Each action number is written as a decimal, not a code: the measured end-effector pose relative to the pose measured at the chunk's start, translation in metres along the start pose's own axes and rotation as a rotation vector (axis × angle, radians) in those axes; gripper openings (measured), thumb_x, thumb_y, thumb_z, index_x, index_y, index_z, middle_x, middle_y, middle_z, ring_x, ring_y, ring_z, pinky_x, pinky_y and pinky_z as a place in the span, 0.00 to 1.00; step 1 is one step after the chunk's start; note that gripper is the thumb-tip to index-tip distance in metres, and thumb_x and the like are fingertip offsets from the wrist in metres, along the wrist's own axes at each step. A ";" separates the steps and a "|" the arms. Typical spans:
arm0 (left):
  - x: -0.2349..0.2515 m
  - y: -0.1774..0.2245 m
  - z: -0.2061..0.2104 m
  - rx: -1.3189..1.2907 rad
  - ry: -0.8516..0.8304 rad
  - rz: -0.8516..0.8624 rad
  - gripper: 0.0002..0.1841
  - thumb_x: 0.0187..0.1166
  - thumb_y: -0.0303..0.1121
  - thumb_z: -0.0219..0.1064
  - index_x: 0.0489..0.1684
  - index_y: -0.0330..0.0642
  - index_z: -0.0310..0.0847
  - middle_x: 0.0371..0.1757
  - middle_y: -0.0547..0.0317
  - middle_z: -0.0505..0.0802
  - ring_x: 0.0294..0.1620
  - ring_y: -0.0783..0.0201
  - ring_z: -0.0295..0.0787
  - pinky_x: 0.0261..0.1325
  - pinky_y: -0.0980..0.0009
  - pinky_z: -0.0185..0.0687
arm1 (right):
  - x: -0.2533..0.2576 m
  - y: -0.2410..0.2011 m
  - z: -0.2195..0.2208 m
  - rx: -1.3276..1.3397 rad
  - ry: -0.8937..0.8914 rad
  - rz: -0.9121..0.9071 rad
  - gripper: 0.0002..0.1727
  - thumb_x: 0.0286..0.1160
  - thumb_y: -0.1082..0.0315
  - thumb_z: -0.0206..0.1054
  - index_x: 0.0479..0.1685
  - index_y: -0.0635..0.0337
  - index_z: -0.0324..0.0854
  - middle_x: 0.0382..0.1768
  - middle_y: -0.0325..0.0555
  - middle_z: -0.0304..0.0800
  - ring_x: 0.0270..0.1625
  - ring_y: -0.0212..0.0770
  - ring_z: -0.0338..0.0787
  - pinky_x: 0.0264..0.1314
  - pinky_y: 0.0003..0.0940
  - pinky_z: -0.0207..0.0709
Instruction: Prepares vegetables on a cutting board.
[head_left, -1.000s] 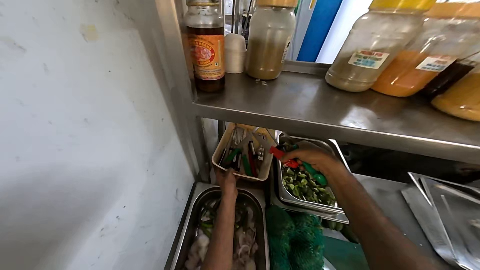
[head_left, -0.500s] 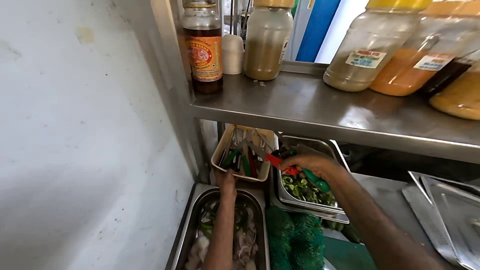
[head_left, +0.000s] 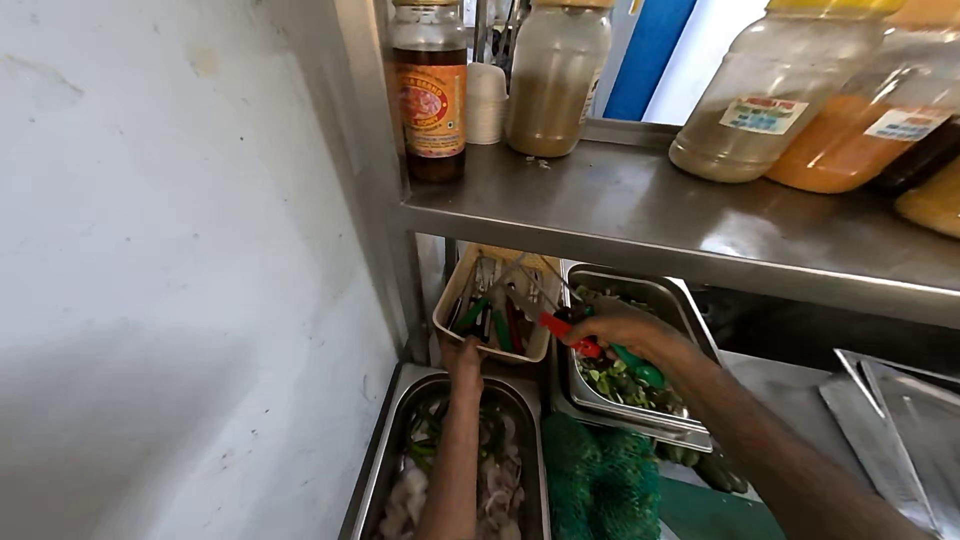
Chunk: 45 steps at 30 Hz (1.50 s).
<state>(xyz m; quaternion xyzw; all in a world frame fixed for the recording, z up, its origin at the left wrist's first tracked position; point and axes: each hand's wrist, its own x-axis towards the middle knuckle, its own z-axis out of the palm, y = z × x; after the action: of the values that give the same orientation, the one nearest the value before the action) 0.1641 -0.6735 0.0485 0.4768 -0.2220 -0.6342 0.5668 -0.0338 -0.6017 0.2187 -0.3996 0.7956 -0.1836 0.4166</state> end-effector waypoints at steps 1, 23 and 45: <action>0.001 -0.001 0.000 0.000 -0.003 0.005 0.32 0.75 0.14 0.63 0.82 0.36 0.63 0.57 0.32 0.86 0.37 0.43 0.92 0.38 0.48 0.93 | -0.003 0.001 -0.004 -0.006 0.014 0.003 0.18 0.63 0.65 0.82 0.45 0.63 0.80 0.21 0.46 0.83 0.15 0.35 0.77 0.17 0.28 0.73; 0.001 -0.006 -0.007 -0.040 -0.082 0.075 0.32 0.73 0.12 0.64 0.81 0.35 0.65 0.58 0.32 0.86 0.42 0.42 0.92 0.42 0.48 0.93 | 0.013 0.013 0.012 0.602 -0.103 -0.112 0.10 0.73 0.65 0.73 0.45 0.61 0.87 0.29 0.46 0.89 0.17 0.30 0.78 0.14 0.22 0.70; 0.008 0.023 -0.003 0.850 -0.078 0.060 0.27 0.78 0.38 0.76 0.69 0.27 0.77 0.57 0.35 0.91 0.52 0.48 0.94 0.56 0.51 0.93 | -0.066 0.049 -0.038 0.285 -0.153 -0.108 0.23 0.57 0.69 0.84 0.55 0.59 0.85 0.26 0.49 0.89 0.18 0.36 0.82 0.16 0.24 0.73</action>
<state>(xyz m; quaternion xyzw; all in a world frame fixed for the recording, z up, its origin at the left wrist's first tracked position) 0.1787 -0.6862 0.0633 0.6370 -0.4987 -0.4869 0.3292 -0.0658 -0.5208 0.2444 -0.3915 0.7047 -0.2860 0.5180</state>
